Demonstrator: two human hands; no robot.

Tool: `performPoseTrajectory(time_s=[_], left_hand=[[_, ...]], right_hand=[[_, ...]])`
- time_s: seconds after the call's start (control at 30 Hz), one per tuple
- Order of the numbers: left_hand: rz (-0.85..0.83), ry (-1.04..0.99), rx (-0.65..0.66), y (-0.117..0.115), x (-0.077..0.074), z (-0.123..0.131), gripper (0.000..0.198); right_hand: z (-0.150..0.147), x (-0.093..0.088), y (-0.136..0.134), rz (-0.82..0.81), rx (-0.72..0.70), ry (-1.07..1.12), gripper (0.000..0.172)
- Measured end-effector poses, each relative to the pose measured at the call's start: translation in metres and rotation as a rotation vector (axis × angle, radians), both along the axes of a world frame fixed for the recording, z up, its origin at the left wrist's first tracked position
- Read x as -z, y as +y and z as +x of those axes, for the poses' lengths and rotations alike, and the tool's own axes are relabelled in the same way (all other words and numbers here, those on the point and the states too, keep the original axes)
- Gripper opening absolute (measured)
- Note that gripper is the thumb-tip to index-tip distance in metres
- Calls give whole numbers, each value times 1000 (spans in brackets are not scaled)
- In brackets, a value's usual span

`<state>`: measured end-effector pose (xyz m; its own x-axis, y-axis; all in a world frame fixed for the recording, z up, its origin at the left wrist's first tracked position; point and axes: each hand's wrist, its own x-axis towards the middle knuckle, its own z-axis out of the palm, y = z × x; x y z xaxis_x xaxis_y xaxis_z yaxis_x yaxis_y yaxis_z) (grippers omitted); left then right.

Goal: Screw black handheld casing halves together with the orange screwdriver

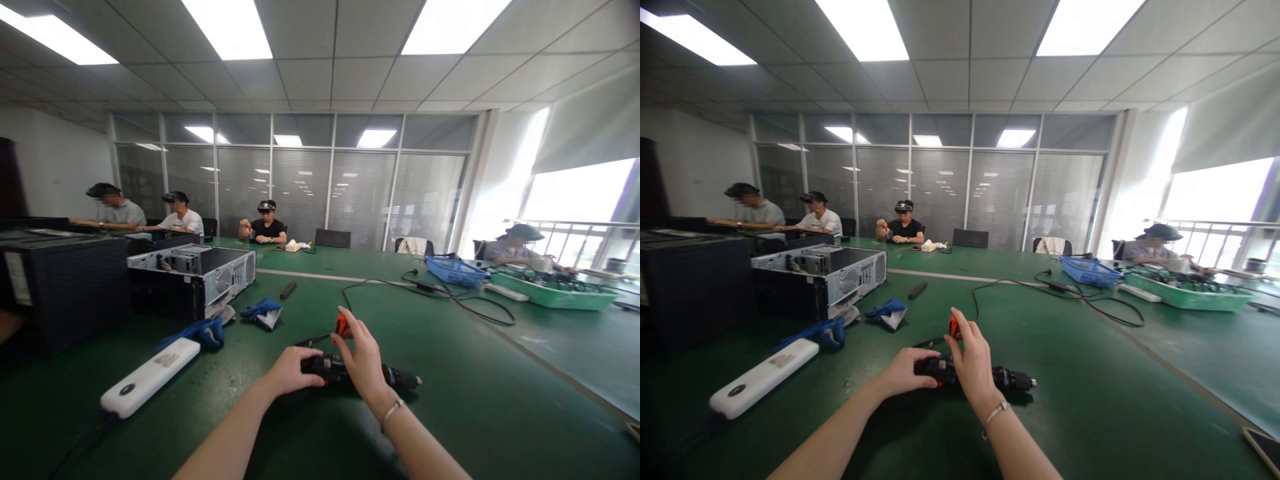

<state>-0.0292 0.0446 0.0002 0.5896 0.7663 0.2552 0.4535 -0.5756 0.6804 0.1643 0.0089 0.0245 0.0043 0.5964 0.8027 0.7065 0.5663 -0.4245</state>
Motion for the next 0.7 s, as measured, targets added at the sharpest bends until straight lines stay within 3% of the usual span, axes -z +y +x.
performPoseTrajectory(time_s=[0.17, 0.37, 0.57, 0.7], left_hand=[[-16, -31, -21, 1, 2, 2, 54], [-6, -28, -2, 0, 1, 3, 51], [14, -16, 4, 0, 2, 3, 48], [24, -2, 6, -1, 1, 4, 49]], right_hand=[[-4, 3, -1, 11, -68, 3, 57], [-3, 4, -2, 22, -6, -15, 53], [-7, 6, -3, 9, -100, -23, 58], [-6, 6, -3, 55, -11, -61, 53]])
